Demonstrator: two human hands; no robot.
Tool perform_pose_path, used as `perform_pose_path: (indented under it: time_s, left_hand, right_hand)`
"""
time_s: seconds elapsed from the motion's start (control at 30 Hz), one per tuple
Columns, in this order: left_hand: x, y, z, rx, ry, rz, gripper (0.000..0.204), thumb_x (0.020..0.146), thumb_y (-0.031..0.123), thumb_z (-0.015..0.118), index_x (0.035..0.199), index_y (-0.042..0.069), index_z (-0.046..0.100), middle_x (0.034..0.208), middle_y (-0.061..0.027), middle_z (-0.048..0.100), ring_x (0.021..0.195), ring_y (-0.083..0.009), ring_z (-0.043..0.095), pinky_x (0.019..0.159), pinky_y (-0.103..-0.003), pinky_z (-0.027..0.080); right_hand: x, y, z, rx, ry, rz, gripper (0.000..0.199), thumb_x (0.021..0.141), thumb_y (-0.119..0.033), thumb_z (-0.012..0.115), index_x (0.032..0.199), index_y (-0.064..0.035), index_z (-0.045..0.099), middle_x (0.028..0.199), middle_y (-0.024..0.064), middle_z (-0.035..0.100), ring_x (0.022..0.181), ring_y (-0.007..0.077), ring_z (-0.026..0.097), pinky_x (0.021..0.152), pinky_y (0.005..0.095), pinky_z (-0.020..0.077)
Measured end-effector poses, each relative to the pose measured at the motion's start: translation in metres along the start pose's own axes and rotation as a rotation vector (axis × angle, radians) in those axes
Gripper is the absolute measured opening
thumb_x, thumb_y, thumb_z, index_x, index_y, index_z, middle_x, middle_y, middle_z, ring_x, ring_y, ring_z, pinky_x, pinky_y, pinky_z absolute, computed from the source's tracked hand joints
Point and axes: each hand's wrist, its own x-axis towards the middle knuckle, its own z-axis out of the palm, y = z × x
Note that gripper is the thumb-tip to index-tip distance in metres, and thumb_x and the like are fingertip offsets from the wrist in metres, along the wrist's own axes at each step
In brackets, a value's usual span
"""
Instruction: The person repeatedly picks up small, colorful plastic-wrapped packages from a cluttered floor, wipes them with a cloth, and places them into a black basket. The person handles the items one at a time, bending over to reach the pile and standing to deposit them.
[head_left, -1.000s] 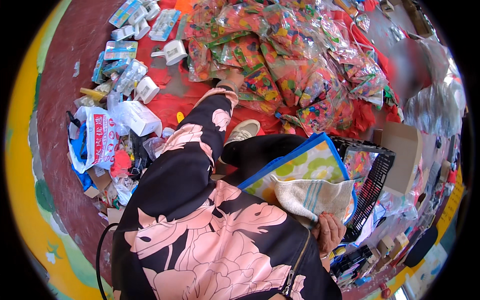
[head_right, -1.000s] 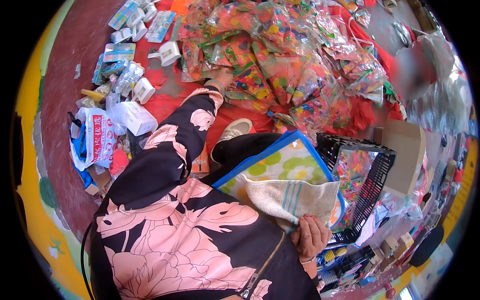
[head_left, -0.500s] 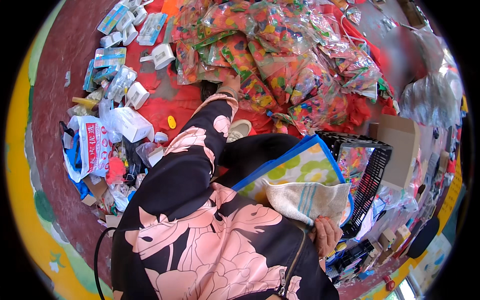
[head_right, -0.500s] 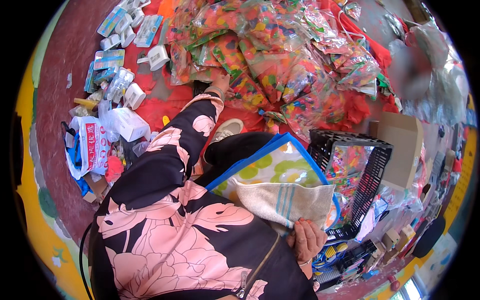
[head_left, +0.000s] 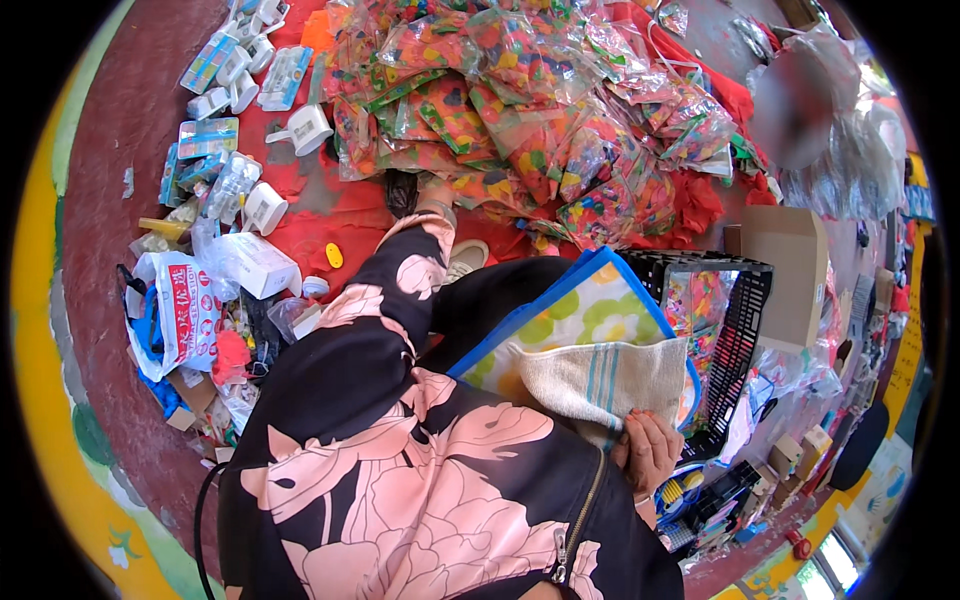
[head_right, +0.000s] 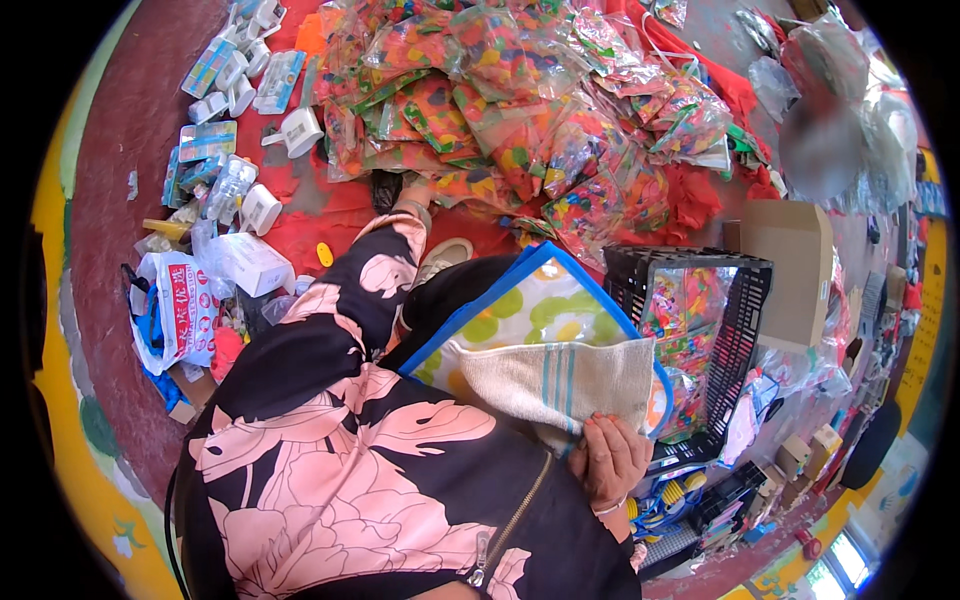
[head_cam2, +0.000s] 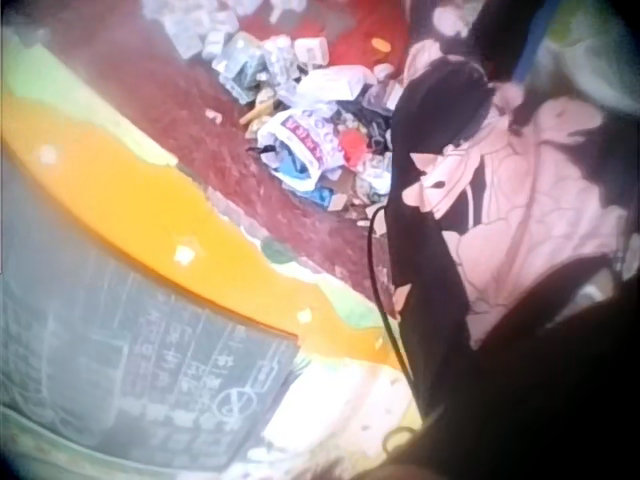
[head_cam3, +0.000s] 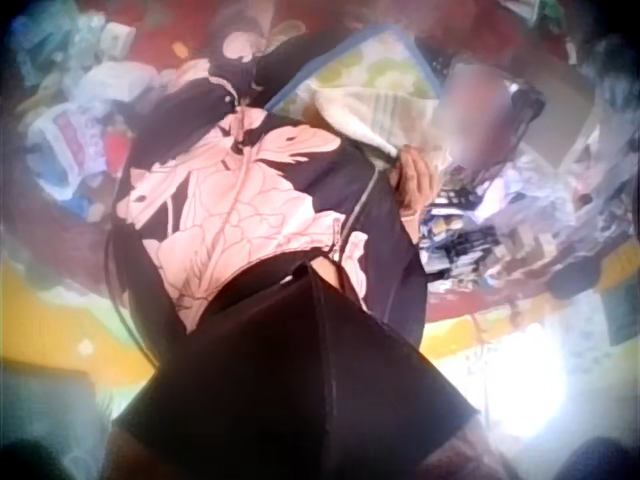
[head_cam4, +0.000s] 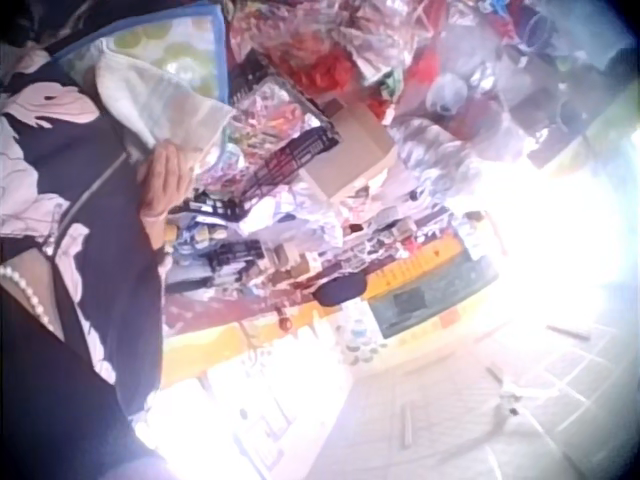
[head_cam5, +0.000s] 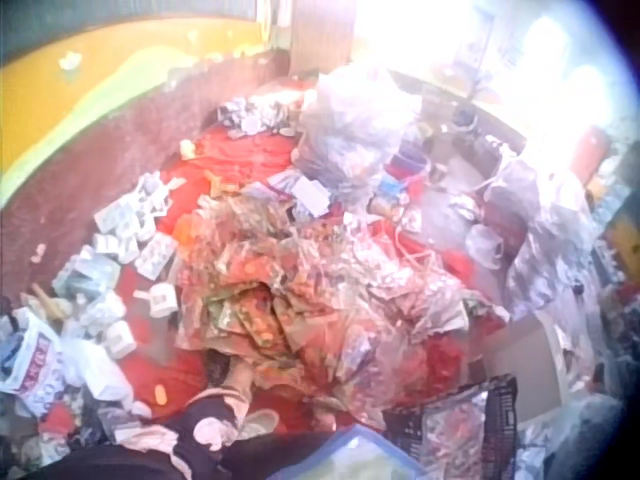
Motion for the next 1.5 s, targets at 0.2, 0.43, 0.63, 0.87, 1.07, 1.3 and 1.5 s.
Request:
perform_pose_path:
  time_s: [0.2, 0.43, 0.63, 0.87, 1.07, 1.3, 1.5]
  left_hand:
    - [-0.166, 0.046, -0.076, -1.415, 0.053, -0.473, 0.017, 0.078, -0.004, 0.062, 0.089, 0.008, 0.057, 0.072, -0.002, 0.053, 0.051, -0.0087, 0.039, 0.039, -0.019, 0.028]
    - [-0.235, 0.031, -0.164, -1.507, -0.063, -0.057, 0.018, 0.077, -0.008, 0.046, 0.093, -0.004, 0.051, 0.089, -0.0137, 0.056, 0.076, -0.0278, 0.06, 0.071, -0.036, 0.057]
    - [-0.339, 0.063, -0.258, -1.343, -0.231, 0.386, 0.019, 0.085, 0.01, 0.057, 0.103, 0.001, 0.054, 0.101, -0.0113, 0.061, 0.088, -0.0232, 0.061, 0.075, -0.037, 0.055]
    - [-0.462, 0.148, -0.264, -1.452, -0.337, 0.772, 0.031, 0.094, 0.016, 0.051, 0.122, 0.001, 0.05, 0.114, -0.0115, 0.06, 0.102, -0.0228, 0.061, 0.089, -0.039, 0.049]
    - [-0.545, 0.214, -0.244, -1.415, -0.716, 0.957, 0.037, 0.097, 0.02, 0.043, 0.129, 0.001, 0.044, 0.124, -0.0138, 0.055, 0.109, -0.0244, 0.058, 0.094, -0.041, 0.047]
    - [-0.591, 0.244, -0.225, -1.129, -0.735, 0.948, 0.04, 0.098, 0.023, 0.041, 0.129, -0.002, 0.041, 0.124, -0.016, 0.054, 0.111, -0.0262, 0.057, 0.094, -0.04, 0.048]
    - [-0.605, 0.244, -0.191, -1.146, -0.766, 0.719, 0.037, 0.095, 0.022, 0.049, 0.123, -0.003, 0.048, 0.115, -0.0141, 0.059, 0.101, -0.0224, 0.061, 0.086, -0.036, 0.052]
  right_hand:
    - [0.001, -0.012, 0.0, 0.051, 0.056, 0.029, 0.025, 0.071, -0.004, 0.062, 0.096, -0.0077, 0.066, 0.094, 0.0053, 0.067, 0.089, 0.0232, 0.062, 0.075, 0.0345, 0.0416]
    - [0.004, -0.021, 0.0, 0.03, 0.109, -0.041, 0.02, 0.069, -0.005, 0.065, 0.089, -0.0073, 0.066, 0.081, 0.0039, 0.064, 0.077, 0.0215, 0.06, 0.07, 0.0349, 0.0409]
    - [-0.005, -0.025, -0.014, 0.142, 0.134, -0.039, 0.023, 0.071, -0.005, 0.066, 0.094, -0.0071, 0.066, 0.068, 0.0049, 0.058, 0.063, 0.0234, 0.055, 0.062, 0.036, 0.0372]
    - [-0.007, -0.028, -0.083, 0.732, 0.206, 0.431, 0.039, 0.077, 0.005, 0.058, 0.114, -0.003, 0.062, 0.085, 0.0036, 0.064, 0.066, 0.0076, 0.052, 0.062, 0.0222, 0.0433]
    - [0.016, -0.025, -0.113, 1.1, -0.065, 0.4, 0.039, 0.079, 0.0, 0.062, 0.118, -0.0031, 0.06, 0.088, 0.0059, 0.064, 0.074, 0.0068, 0.057, 0.064, 0.0217, 0.0452]
    - [0.043, -0.041, -0.123, 1.23, 0.069, 0.112, 0.05, 0.081, -0.02, 0.071, 0.123, -0.0006, 0.055, 0.103, 0.0073, 0.062, 0.085, 0.011, 0.057, 0.076, 0.0248, 0.0461]
    - [0.036, -0.029, -0.113, 1.244, 0.067, 0.291, 0.021, 0.086, -0.009, 0.065, 0.104, 0.0009, 0.064, 0.085, 0.0022, 0.064, 0.075, 0.0075, 0.058, 0.069, 0.0217, 0.0466]
